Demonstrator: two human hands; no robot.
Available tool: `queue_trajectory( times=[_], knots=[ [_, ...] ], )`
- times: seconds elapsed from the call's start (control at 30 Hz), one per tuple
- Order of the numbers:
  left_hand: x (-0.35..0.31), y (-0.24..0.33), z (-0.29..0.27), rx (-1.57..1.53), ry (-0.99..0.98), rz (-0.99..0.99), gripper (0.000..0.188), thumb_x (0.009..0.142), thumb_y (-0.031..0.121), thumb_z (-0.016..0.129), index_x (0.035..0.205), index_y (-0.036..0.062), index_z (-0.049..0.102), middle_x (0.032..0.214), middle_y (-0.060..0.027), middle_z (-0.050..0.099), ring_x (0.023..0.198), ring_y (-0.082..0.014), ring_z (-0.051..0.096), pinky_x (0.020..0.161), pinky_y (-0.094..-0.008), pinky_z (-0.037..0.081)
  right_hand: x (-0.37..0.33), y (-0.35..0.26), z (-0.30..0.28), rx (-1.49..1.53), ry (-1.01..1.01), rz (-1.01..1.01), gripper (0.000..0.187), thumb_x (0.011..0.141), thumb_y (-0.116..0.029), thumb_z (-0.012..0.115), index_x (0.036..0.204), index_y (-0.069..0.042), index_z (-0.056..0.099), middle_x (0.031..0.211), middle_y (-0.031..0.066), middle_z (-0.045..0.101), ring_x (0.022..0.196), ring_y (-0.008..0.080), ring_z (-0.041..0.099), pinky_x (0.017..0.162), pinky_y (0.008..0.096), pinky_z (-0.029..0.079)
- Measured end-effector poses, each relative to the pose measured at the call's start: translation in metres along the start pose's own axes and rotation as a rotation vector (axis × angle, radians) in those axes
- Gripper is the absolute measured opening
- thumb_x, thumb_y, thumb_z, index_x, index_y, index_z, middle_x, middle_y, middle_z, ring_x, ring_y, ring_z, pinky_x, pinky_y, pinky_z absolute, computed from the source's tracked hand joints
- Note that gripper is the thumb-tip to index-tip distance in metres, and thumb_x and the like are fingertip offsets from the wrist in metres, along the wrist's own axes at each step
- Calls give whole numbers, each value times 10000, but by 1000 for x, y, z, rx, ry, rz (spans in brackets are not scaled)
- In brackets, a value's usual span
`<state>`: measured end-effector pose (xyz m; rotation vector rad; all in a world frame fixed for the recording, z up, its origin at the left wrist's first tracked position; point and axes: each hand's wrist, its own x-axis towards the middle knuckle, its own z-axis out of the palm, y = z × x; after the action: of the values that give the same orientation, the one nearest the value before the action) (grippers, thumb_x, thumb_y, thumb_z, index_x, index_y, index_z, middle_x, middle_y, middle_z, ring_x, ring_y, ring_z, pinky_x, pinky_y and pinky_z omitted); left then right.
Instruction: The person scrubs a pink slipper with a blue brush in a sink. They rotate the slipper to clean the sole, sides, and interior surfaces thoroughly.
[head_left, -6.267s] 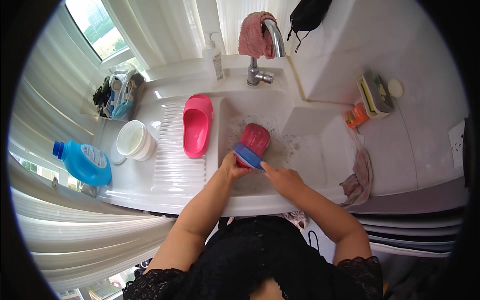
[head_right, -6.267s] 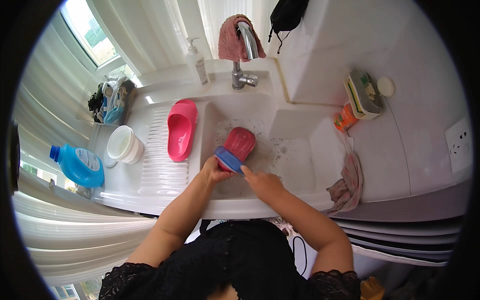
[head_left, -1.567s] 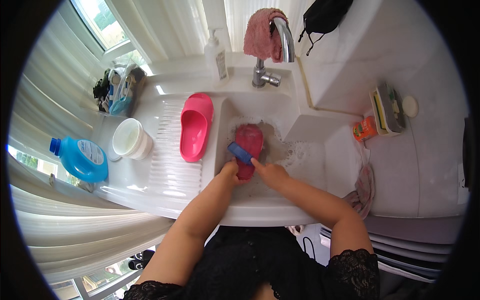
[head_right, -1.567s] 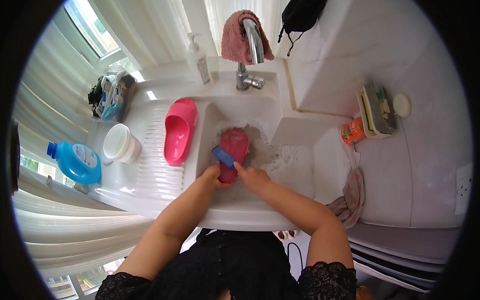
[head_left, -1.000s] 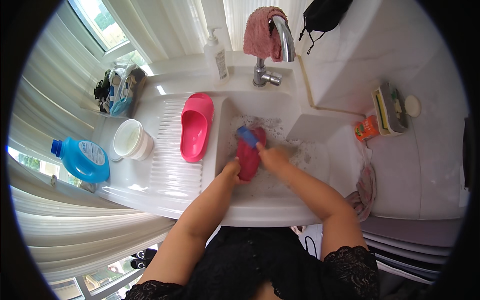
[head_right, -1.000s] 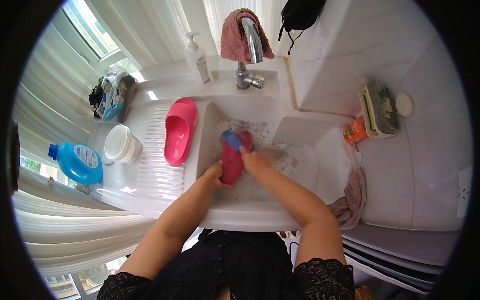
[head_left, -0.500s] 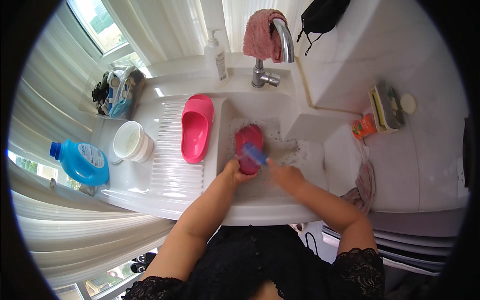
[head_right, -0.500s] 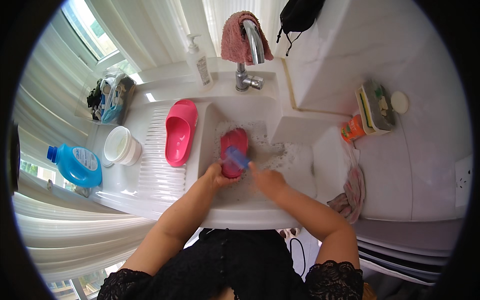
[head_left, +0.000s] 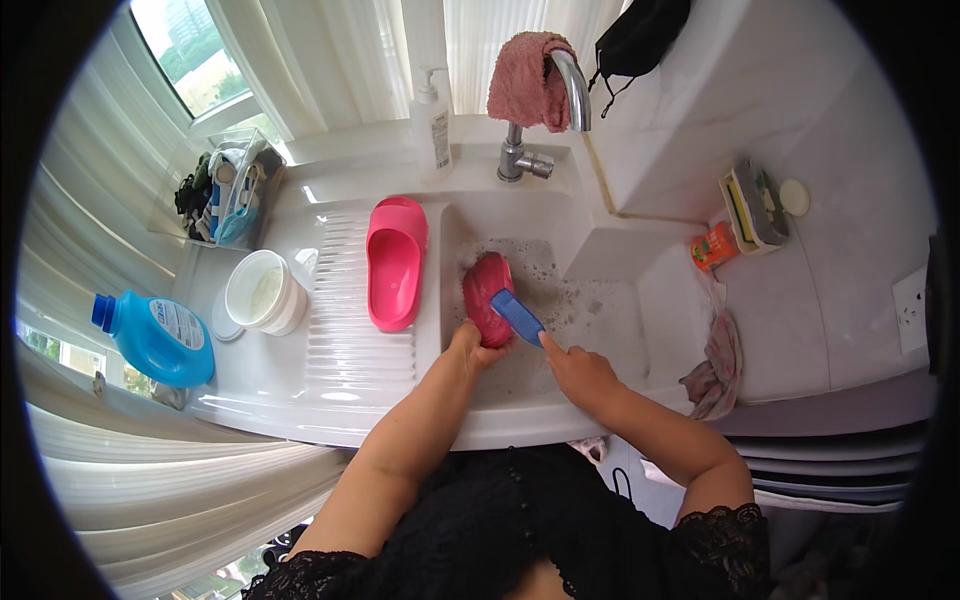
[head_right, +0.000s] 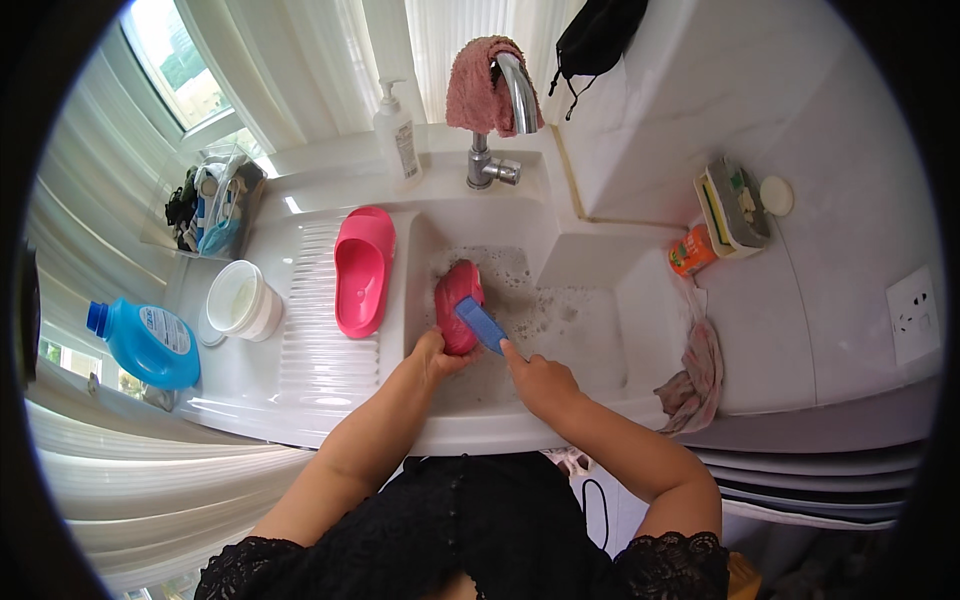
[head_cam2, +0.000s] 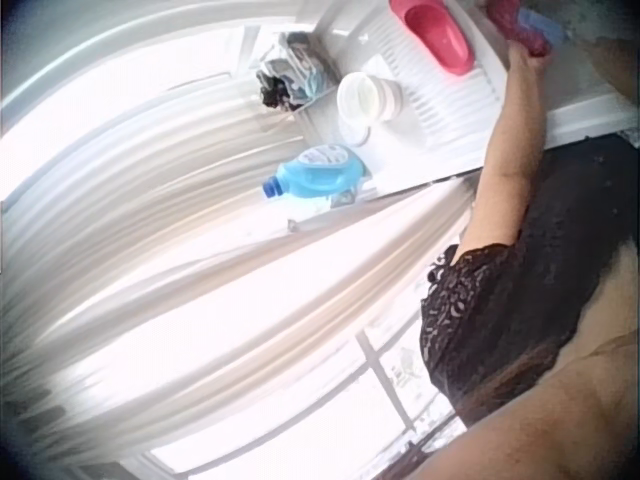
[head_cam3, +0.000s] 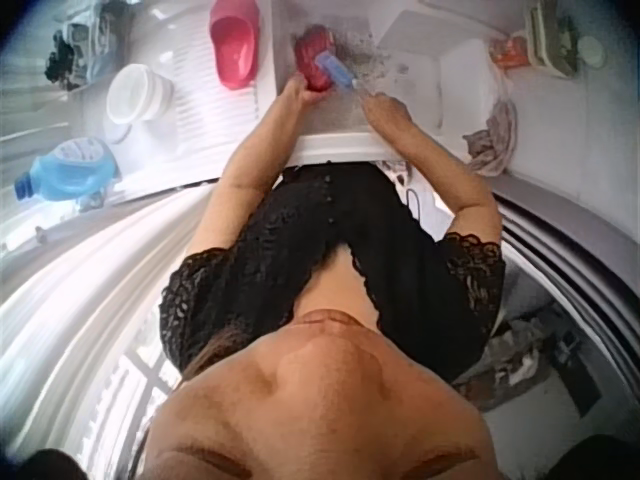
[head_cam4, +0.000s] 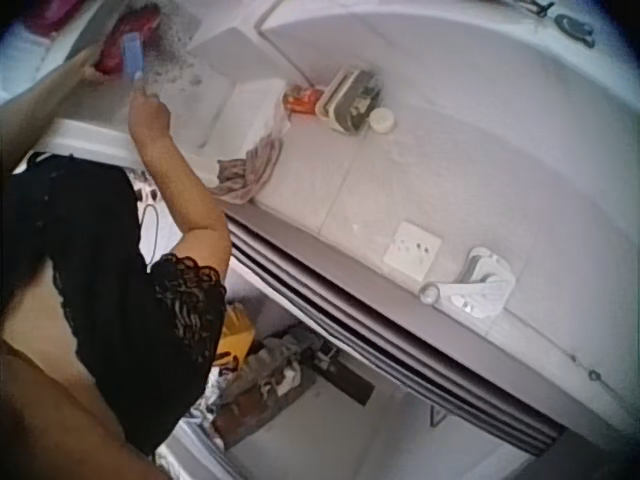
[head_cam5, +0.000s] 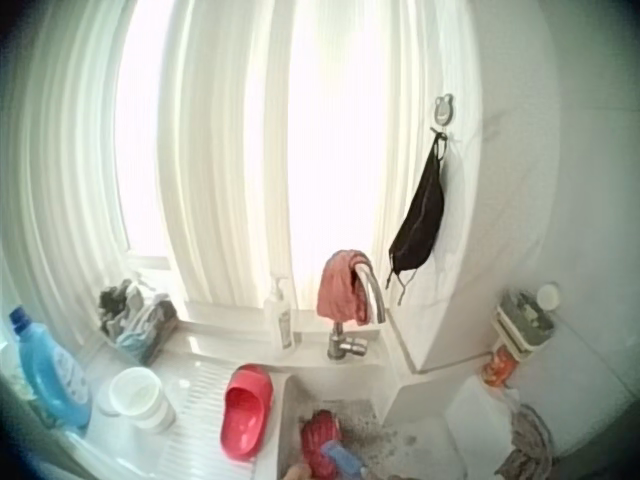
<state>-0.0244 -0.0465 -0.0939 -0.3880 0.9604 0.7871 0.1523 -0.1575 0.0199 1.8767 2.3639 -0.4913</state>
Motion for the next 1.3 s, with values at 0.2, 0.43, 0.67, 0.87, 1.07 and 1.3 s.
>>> queue_trajectory(
  times=[0.2, 0.43, 0.67, 0.87, 1.07, 1.3],
  knots=[
    [48, 4, -23, -104, -85, 49, 412, 1004, 426, 304, 1231, 129, 477, 1154, -108, 590, 997, -315, 590, 821, -508, 515, -24, -17, -1, -7, 77, -163, 478, 929, -213, 457, 1396, -147, 378, 728, 171, 605, 637, 387, 622, 585, 454, 513],
    [10, -8, -6, 237, 64, 127, 401, 997, 446, 328, 1184, 137, 502, 1055, -86, 622, 822, -263, 638, 594, -384, 555, 6, -20, -11, 44, 113, -13, 447, 937, -224, 456, 1374, -148, 396, 757, 185, 615, 642, 388, 625, 577, 476, 507],
    [14, -8, -5, 344, 145, 54, 377, 999, 438, 309, 1115, 157, 532, 976, -72, 628, 737, -235, 609, 538, -361, 532, 42, 5, 9, 158, 119, 189, 425, 942, -260, 458, 1356, -172, 422, 782, 230, 623, 698, 401, 635, 604, 507, 510],
    [23, 2, -18, 225, 157, 74, 303, 1000, 377, 344, 1095, 158, 530, 928, -82, 614, 719, -226, 596, 506, -340, 530, 32, -26, 3, 120, 141, 79, 408, 940, -291, 463, 1332, -177, 450, 809, 209, 650, 729, 386, 647, 633, 501, 517],
    [24, 4, -19, 261, 222, 7, 340, 994, 402, 344, 1087, 137, 536, 917, -107, 603, 674, -226, 579, 493, -325, 531, 56, 14, 21, 258, 158, 98, 361, 940, -299, 458, 1269, -154, 488, 799, 196, 660, 738, 393, 647, 633, 508, 509],
    [23, 6, -16, 336, 251, 38, 276, 976, 364, 410, 1044, 138, 552, 849, -68, 595, 629, -201, 571, 482, -309, 530, 98, 86, 76, 321, 239, 262, 359, 942, -256, 476, 1285, -158, 515, 829, 189, 654, 749, 392, 635, 671, 495, 492]
  ],
)
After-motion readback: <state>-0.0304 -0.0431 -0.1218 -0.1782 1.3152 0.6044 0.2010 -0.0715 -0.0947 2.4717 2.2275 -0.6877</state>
